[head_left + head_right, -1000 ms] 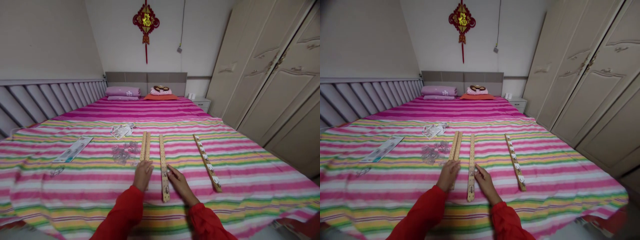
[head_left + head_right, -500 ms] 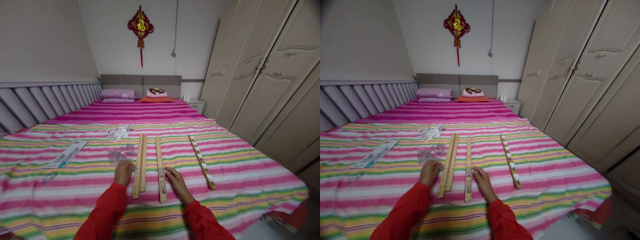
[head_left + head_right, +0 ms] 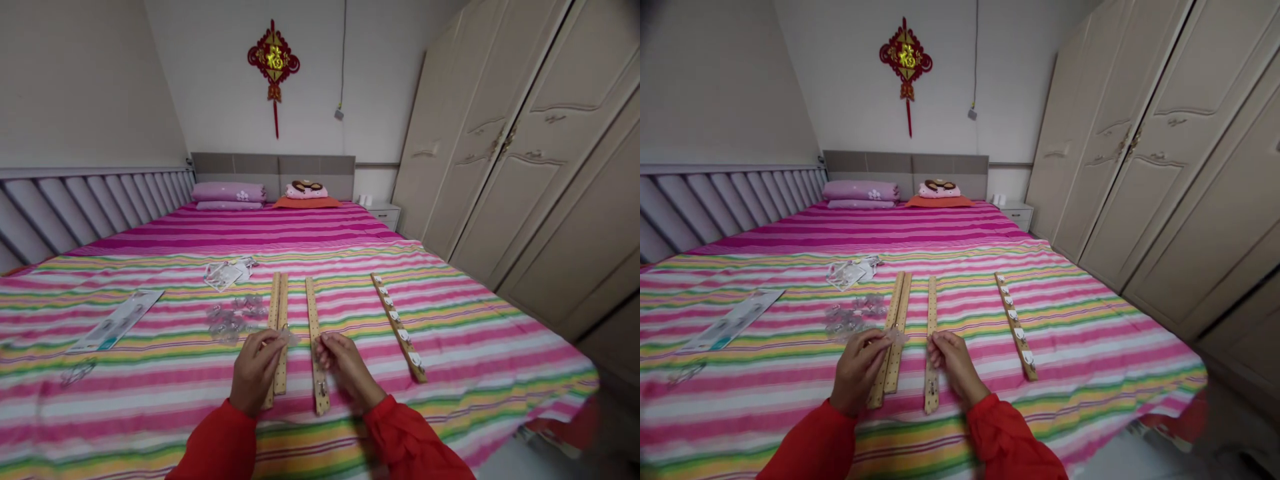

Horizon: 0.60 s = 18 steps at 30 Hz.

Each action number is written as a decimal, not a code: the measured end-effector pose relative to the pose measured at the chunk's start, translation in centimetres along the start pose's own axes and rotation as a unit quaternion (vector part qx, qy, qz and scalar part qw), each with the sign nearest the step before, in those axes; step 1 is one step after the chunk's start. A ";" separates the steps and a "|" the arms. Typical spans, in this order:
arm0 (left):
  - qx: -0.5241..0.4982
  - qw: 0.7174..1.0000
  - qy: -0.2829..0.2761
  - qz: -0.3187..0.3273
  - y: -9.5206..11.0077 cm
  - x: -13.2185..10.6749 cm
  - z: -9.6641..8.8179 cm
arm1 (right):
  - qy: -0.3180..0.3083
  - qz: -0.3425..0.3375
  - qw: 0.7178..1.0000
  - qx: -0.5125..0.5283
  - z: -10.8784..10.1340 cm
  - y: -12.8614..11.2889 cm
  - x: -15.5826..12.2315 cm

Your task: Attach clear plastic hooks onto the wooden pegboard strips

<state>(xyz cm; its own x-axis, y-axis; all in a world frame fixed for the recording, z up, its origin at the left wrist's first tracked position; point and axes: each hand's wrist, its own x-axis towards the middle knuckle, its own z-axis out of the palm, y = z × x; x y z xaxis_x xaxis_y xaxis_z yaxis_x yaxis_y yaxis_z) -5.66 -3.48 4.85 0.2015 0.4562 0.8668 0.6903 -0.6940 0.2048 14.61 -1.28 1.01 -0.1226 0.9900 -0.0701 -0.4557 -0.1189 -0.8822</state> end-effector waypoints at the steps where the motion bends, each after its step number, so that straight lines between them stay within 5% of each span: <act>1: 0.015 1.000 0.006 0.015 0.4 -0.1 0.4 | -0.012 0.013 1.000 0.004 0.6 -0.4 -0.3; 6: 0.061 0.998 0.032 0.000 2.1 -0.6 1.7 | -0.036 0.012 0.999 0.032 2.4 -1.5 -1.8; 9: -0.016 0.992 0.027 -0.124 3.1 -0.3 2.0 | -0.010 -0.028 0.999 0.030 2.2 -1.3 -2.1; 11: -0.137 0.952 0.012 -0.272 3.5 0.3 2.2 | 0.004 -0.053 0.998 0.023 1.9 -1.0 -2.1; 13: -0.287 0.847 0.012 -0.447 3.6 0.9 2.4 | 0.004 -0.062 0.998 0.020 1.7 -0.9 -1.9; 15: -0.403 0.684 0.023 -0.608 3.5 1.3 2.6 | -0.003 -0.058 0.998 0.016 1.6 -0.8 -1.8; 17: -0.460 0.540 0.029 -0.704 3.3 1.6 2.7 | -0.003 -0.048 0.999 0.008 1.6 -0.8 -1.8; 18: -0.473 0.495 0.025 -0.728 3.3 1.6 2.7 | 0.001 -0.044 0.999 0.002 1.5 -0.8 -1.7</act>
<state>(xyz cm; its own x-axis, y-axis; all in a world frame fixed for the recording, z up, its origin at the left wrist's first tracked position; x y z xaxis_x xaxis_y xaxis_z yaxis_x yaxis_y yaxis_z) -1.16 -3.52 5.70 -0.0641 0.8584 -0.5089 -0.5616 0.3905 0.7295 13.84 -3.01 2.57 -0.0794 0.9968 0.0065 -0.4678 -0.0315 -0.8833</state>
